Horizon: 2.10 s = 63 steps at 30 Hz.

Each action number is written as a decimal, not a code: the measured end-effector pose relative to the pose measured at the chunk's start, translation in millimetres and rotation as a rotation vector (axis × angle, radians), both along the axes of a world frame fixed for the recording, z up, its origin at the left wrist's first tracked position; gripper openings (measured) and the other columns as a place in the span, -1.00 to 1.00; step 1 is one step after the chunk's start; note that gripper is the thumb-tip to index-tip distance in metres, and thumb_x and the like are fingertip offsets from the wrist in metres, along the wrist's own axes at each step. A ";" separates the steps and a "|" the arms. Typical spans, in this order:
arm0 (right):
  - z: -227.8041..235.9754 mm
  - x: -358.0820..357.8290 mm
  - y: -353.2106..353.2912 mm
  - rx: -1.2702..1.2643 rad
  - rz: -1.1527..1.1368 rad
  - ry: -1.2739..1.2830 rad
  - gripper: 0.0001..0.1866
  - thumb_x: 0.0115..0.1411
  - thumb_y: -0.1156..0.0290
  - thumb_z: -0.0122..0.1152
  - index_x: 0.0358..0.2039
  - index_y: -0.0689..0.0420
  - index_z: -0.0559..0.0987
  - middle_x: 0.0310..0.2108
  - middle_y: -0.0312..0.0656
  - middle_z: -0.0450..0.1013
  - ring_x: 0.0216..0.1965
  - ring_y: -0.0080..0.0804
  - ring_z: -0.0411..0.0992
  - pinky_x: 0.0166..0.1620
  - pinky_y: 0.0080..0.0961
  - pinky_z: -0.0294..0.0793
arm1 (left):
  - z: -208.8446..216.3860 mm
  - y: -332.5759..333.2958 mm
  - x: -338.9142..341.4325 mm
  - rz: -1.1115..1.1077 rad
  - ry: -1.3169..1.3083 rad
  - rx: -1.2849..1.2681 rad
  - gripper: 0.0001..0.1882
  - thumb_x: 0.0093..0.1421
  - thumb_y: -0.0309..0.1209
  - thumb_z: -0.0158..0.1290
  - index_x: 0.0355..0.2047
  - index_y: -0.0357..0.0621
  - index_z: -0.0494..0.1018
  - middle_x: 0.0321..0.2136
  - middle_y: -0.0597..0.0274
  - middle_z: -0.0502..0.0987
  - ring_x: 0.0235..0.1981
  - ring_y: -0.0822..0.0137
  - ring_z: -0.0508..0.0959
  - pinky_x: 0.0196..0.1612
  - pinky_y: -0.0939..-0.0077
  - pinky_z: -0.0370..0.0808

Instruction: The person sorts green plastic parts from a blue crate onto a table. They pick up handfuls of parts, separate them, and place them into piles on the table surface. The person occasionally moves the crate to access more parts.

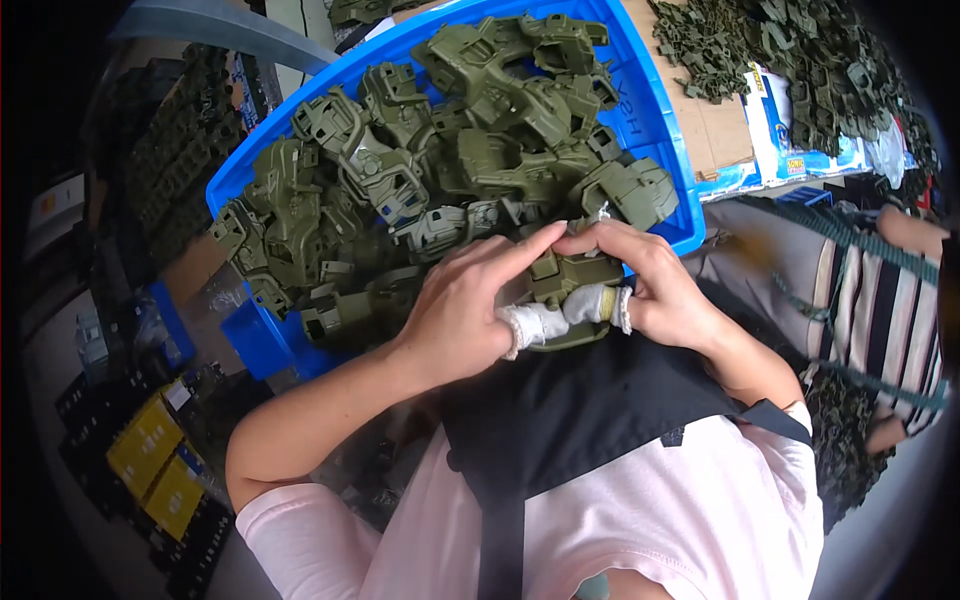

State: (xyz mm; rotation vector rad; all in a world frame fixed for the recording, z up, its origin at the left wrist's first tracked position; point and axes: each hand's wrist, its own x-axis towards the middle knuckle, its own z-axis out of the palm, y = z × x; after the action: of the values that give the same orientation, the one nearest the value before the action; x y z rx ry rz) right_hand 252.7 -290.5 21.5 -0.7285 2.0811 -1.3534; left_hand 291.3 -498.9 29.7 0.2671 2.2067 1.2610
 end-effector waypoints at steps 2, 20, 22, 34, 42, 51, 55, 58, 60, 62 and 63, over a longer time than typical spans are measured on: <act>-9.4 10.7 -13.8 -0.020 -0.073 -0.022 -0.60 -0.23 0.59 0.11 -0.24 0.27 0.45 -0.27 -0.03 0.43 -0.19 -0.08 0.40 -0.12 -0.37 0.36 | -8.6 -13.0 4.0 0.015 0.038 0.004 -0.29 -0.16 -0.59 0.08 0.10 -0.07 0.25 -0.13 0.04 0.44 -0.13 0.16 0.47 -0.06 0.41 0.35; -10.5 10.0 -55.5 -0.046 -0.187 0.271 -0.40 -0.18 0.42 0.25 -0.02 0.18 0.42 -0.12 0.02 0.36 -0.09 -0.06 0.35 -0.06 -0.36 0.32 | 6.1 -60.9 -21.4 -0.168 0.591 -0.130 -0.24 -0.20 -0.56 0.08 0.12 -0.13 0.20 -0.33 0.03 0.44 -0.26 0.06 0.42 -0.15 0.32 0.33; -10.1 6.2 -58.9 -0.045 -0.156 0.214 -0.42 -0.18 0.43 0.24 -0.04 0.18 0.43 -0.12 -0.01 0.37 -0.10 -0.08 0.36 -0.07 -0.36 0.33 | -6.8 -64.5 -18.9 -0.147 0.509 -0.096 -0.24 -0.20 -0.55 0.09 0.13 -0.11 0.20 -0.33 0.03 0.44 -0.26 0.06 0.42 -0.17 0.32 0.33; -11.7 -8.5 -59.9 -0.174 -0.264 0.349 -0.62 -0.05 0.38 0.26 -0.19 0.22 0.48 -0.20 -0.10 0.46 -0.20 -0.27 0.46 -0.15 -0.46 0.45 | 2.5 -90.8 -43.2 -0.185 0.127 0.235 -0.30 0.08 -0.36 0.06 0.21 -0.07 0.03 0.06 -0.05 0.28 0.09 0.13 0.28 0.10 0.37 0.20; 9.8 -0.9 -41.0 -0.176 -0.224 0.264 -0.57 -0.08 0.30 0.31 -0.16 0.17 0.51 -0.27 -0.17 0.49 -0.32 -0.35 0.47 -0.28 -0.54 0.40 | -8.9 -80.0 -31.9 -0.100 -0.425 0.656 -0.40 0.19 -0.37 -0.06 0.20 -0.22 0.02 0.16 0.21 0.13 0.16 0.41 0.15 0.16 0.53 0.08; -0.1 32.9 8.2 -0.190 -0.287 0.544 -0.64 -0.05 0.28 0.29 -0.26 0.19 0.50 -0.28 -0.19 0.48 -0.24 -0.30 0.45 -0.20 -0.44 0.41 | -12.0 -29.2 -25.0 -0.246 -0.580 0.729 -0.35 0.13 -0.50 -0.04 0.22 -0.18 -0.01 0.17 0.18 0.10 0.13 0.42 0.17 0.10 0.52 0.21; -4.4 42.3 55.1 -0.195 -0.274 0.325 -0.70 -0.01 0.35 0.26 -0.27 0.17 0.49 -0.29 -0.16 0.47 -0.23 -0.21 0.44 -0.15 -0.40 0.39 | -12.2 19.4 -26.3 -0.199 -0.575 0.601 -0.29 0.05 -0.52 0.05 0.21 -0.14 0.02 0.09 0.16 0.22 0.07 0.35 0.26 0.05 0.46 0.26; 4.7 42.5 101.5 -0.164 -0.251 -0.018 -0.50 0.01 0.22 0.22 -0.07 0.15 0.34 -0.17 -0.14 0.42 -0.15 -0.17 0.41 -0.13 -0.35 0.37 | -6.8 70.9 -28.1 -0.277 -0.330 0.194 -0.23 -0.04 -0.49 0.13 0.20 -0.04 0.08 -0.13 0.09 0.44 -0.15 0.24 0.45 -0.04 0.37 0.32; 2.3 42.2 126.3 -0.017 -0.273 -0.010 -0.42 -0.02 0.21 0.24 -0.01 0.14 0.29 -0.16 -0.15 0.42 -0.12 -0.25 0.40 -0.12 -0.39 0.35 | -7.8 113.6 -24.7 -0.308 -0.078 0.022 -0.23 -0.05 -0.44 0.16 0.19 -0.06 0.09 -0.14 0.04 0.44 -0.14 0.19 0.44 -0.04 0.37 0.32; -6.3 42.5 162.5 0.048 -0.265 -0.016 -0.40 -0.05 0.30 0.27 0.02 0.11 0.28 -0.17 -0.16 0.41 -0.10 -0.34 0.38 -0.07 -0.43 0.32 | -14.6 154.5 -22.9 -0.328 0.124 -0.043 -0.24 -0.08 -0.38 0.19 0.15 -0.12 0.15 -0.14 -0.05 0.42 -0.13 0.11 0.44 -0.04 0.36 0.33; -11.7 46.6 181.0 -0.020 -0.298 -0.111 -0.41 -0.05 0.33 0.27 0.01 0.10 0.28 -0.17 -0.15 0.41 -0.10 -0.32 0.38 -0.07 -0.43 0.32 | -15.3 172.4 -25.5 -0.375 0.069 -0.060 -0.26 -0.08 -0.38 0.19 0.13 -0.13 0.17 -0.13 -0.05 0.42 -0.11 0.11 0.43 -0.04 0.35 0.33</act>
State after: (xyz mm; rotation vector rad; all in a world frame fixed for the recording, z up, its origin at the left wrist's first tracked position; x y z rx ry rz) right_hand 299.3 -109.5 9.8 -0.3502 2.1503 -1.5366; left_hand 265.8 -326.5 14.4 0.6743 2.1191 0.9899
